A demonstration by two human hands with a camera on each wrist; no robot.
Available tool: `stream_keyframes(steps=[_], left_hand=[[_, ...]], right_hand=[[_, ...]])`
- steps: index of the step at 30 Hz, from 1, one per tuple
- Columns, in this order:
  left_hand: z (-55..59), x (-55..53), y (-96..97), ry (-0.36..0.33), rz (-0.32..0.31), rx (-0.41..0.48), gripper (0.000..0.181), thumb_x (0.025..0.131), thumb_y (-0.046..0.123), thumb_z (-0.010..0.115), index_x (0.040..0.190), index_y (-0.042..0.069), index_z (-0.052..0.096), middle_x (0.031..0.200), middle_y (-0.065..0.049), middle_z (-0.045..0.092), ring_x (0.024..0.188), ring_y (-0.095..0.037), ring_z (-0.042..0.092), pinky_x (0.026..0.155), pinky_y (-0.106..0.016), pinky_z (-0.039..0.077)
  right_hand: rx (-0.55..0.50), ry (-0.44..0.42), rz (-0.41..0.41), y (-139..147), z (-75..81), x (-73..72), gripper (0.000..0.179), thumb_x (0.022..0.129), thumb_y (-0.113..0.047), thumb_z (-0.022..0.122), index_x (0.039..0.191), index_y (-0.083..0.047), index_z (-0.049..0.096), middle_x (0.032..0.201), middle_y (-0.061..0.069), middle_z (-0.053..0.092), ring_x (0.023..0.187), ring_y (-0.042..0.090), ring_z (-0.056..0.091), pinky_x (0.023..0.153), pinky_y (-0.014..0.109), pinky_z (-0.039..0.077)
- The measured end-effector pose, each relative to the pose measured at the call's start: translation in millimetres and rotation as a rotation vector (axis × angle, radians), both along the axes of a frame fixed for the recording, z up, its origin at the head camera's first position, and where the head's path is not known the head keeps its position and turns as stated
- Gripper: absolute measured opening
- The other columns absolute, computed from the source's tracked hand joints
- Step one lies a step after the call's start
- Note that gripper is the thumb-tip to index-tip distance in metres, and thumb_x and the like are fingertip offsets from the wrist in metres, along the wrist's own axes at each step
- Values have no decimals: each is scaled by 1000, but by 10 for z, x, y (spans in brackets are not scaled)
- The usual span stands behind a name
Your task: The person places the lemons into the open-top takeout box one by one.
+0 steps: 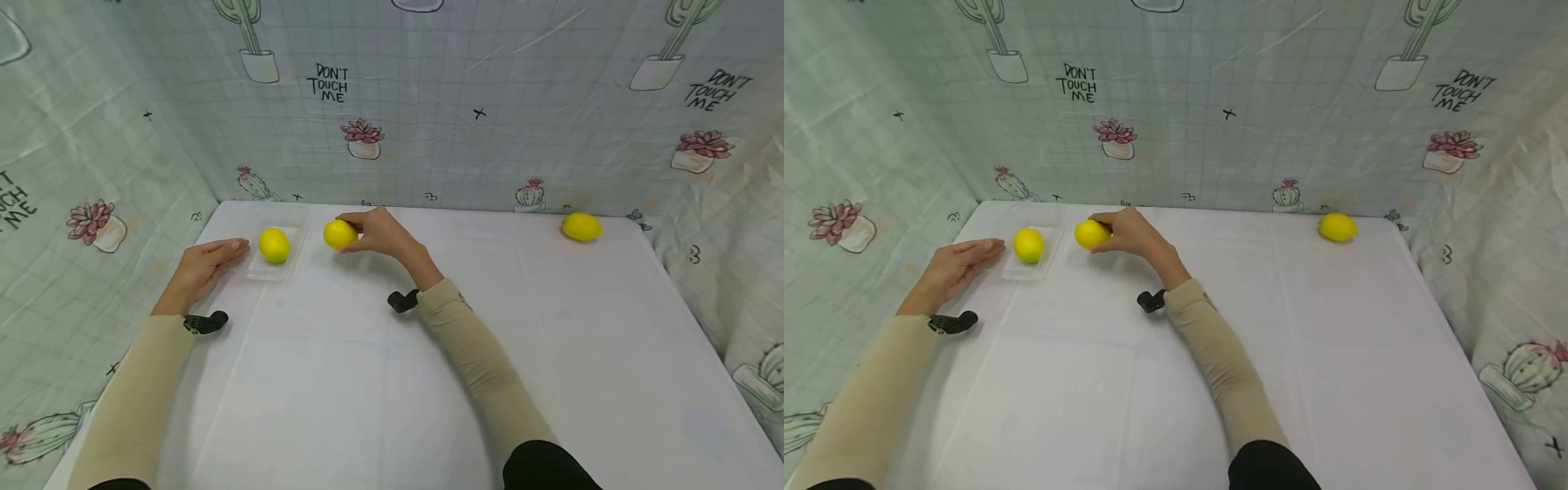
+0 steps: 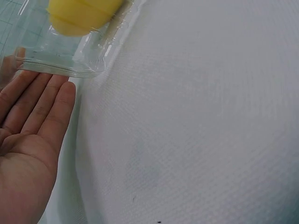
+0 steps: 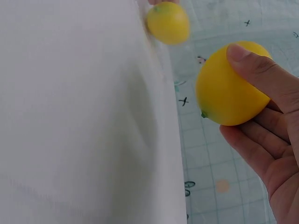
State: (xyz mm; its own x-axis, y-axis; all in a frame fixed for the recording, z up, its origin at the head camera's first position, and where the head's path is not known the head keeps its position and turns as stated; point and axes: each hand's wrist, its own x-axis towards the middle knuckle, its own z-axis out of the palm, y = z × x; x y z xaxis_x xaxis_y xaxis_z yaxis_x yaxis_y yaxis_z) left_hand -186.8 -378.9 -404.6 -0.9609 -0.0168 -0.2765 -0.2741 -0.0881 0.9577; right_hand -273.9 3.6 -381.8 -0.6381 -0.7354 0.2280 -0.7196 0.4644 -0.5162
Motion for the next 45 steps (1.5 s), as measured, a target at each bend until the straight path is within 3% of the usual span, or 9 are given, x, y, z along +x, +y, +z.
stream_keyframes(steps=[8,14,20,29,39,45], left_hand=[[-42,36,-18,21,3,75,62,97,17,69,149,-6,43,126,2,70,133,-15,57,114,-34,41],[-58,42,-41,26,-1,83,60,98,17,68,148,-5,44,126,2,70,130,-13,59,113,-33,42],[-47,40,-33,30,2,114,44,98,13,67,140,0,59,124,1,72,124,-12,63,112,-33,42],[-22,3,-29,21,-22,17,49,98,21,68,143,4,58,135,0,66,126,-9,61,108,-28,46],[-35,-11,-24,-2,-24,85,42,98,17,68,137,2,63,128,0,70,124,-10,63,111,-32,43],[-38,-12,-24,13,-23,72,39,98,18,68,134,2,65,128,-2,71,125,-12,62,111,-32,43]], right_hand=[[-6,-1,21,-229,-7,-17,64,84,-38,85,138,-9,64,126,4,71,96,18,66,86,20,54],[-23,-20,34,-395,23,-43,65,85,-39,84,139,-10,63,126,4,71,95,19,65,87,19,51],[-35,-57,34,-539,92,-65,66,86,-40,83,141,-10,62,128,4,70,92,15,60,85,16,51],[29,-75,38,-757,266,-242,66,88,-45,80,142,-13,61,127,1,70,92,12,57,83,17,49],[140,-18,77,-998,384,-476,63,90,-46,77,141,-12,62,117,0,71,91,13,54,81,16,46],[218,-32,64,-1191,411,-514,59,90,-49,75,137,-14,65,109,-2,69,91,12,52,78,17,44]])
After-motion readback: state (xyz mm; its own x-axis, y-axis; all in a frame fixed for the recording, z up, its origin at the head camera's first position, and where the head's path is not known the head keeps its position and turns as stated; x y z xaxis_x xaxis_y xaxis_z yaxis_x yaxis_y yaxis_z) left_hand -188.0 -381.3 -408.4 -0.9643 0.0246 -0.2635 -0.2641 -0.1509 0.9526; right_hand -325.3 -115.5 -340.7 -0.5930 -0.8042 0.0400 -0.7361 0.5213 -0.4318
